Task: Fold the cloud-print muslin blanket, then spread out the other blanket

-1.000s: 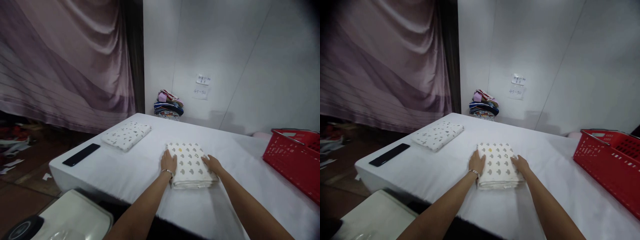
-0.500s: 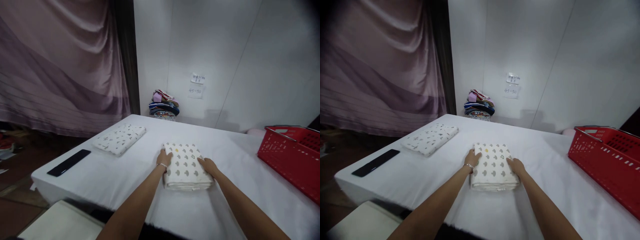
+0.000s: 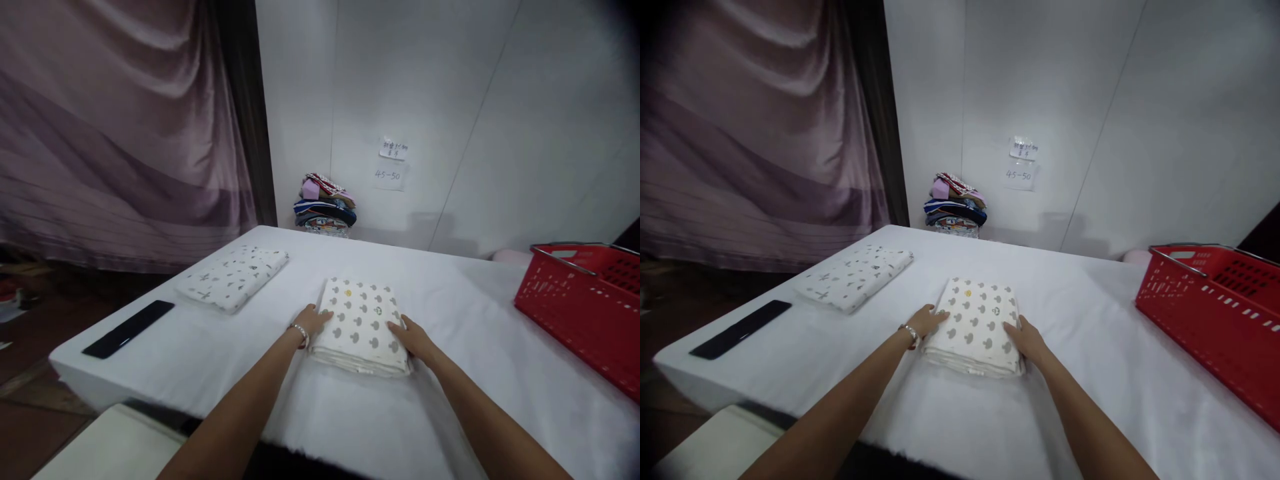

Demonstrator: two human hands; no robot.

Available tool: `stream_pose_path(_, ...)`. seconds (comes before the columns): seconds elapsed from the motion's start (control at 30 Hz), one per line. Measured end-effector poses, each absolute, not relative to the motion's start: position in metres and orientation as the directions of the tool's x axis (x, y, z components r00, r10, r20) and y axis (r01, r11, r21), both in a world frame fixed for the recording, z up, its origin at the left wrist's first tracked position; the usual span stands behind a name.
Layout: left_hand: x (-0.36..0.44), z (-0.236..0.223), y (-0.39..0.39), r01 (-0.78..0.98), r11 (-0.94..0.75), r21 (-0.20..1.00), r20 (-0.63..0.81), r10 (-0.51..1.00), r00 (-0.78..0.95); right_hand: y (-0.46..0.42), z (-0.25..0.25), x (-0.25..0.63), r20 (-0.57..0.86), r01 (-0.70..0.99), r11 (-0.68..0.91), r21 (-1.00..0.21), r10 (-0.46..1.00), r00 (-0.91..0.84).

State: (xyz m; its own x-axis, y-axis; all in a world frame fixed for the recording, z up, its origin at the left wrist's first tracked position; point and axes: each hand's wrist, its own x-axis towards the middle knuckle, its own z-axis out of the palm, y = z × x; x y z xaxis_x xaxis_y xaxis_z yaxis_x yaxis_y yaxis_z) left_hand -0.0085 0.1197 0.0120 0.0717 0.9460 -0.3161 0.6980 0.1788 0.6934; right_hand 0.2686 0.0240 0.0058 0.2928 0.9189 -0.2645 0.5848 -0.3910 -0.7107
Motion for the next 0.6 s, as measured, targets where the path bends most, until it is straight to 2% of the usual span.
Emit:
stream_pose_path(0.13,-0.022,0.011,0.092,0.683,0.169,0.711,-0.342,0.931,0.126,0.003,0.009,0.263,-0.279,0.459,-0.382,-0.802,0.919,0.278)
stream_pose_path(0.23,-0.025,0.007,0.074,0.584,0.25,0.772,-0.398,0.907,0.139,-0.011,0.011,0.257,-0.365,0.348,-0.466,-0.813,0.874,0.32)
stream_pose_path(0.33,-0.023,0.002,0.061,0.483,0.297,0.824,-0.408,0.902,0.14,-0.022,0.01,0.252,-0.392,0.251,-0.462,-0.851,0.876,0.282)
stream_pose_path(0.5,-0.022,0.001,0.053,0.533,0.189,0.825,-0.24,0.97,0.027,-0.033,0.004,0.241,-0.353,0.194,-0.404,-0.894,0.901,0.253)
stream_pose_path(0.6,-0.027,0.003,0.051,0.661,0.125,0.74,-0.169,0.986,0.003,-0.039,0.0,0.237,-0.354,0.293,-0.426,-0.856,0.896,0.268)
